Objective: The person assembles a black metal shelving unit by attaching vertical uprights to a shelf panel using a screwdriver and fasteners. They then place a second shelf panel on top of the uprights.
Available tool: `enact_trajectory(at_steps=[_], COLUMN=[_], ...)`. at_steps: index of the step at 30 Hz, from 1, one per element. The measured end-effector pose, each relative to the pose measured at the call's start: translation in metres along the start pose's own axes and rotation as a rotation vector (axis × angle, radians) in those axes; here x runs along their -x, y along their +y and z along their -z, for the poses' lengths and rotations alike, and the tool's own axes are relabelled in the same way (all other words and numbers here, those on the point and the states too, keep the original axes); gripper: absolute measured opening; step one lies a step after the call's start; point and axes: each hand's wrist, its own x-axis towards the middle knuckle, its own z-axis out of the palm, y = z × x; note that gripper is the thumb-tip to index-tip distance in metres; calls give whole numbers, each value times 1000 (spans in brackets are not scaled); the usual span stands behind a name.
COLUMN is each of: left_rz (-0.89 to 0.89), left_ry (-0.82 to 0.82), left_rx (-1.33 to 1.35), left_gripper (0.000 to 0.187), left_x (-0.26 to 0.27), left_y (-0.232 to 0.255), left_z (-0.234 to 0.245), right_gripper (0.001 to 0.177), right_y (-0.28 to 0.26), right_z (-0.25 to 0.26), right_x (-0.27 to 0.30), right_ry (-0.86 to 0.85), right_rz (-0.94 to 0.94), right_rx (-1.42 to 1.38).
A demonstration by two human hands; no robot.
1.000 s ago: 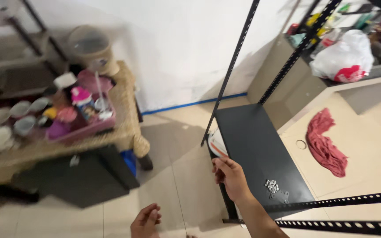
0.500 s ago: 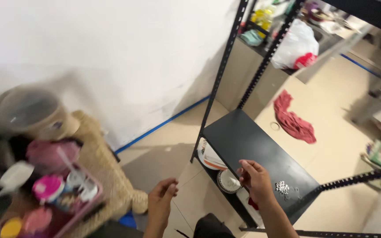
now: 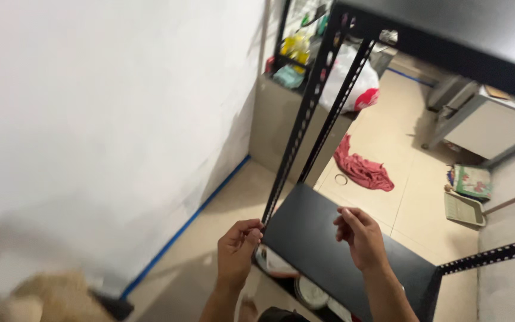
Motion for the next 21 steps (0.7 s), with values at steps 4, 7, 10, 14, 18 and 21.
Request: enact_trajectory(at_steps=[4,7,10,14,18,21], left_rz=[-51,-49,-77,12,410,534], left_ry=[-96,-213,-370,-678,-1036,-1229], left_rx=[-60,-54,-79,60,206,22], left_gripper=[21,21,23,29,31,27], left_x=[-72,-121,-165,-205,-234,-254], left_y=[22,29,30,20,19,27], left_z=[-10,-25,-42,-62,-62,-61], right_gripper=[23,21,22,27,34,42], right_y=[-39,-63,-81,-97,-116,-138], right_z=[-45,-71,-87,-101,-130,-159], right_x=[-52,-74,-79,-68,-51,-38], right_ry=[-37,-48,-80,-55,78,136], right_rz=[163,253,401,716,895,1009], right_rx=[-32,-34,69,83,-51,-129])
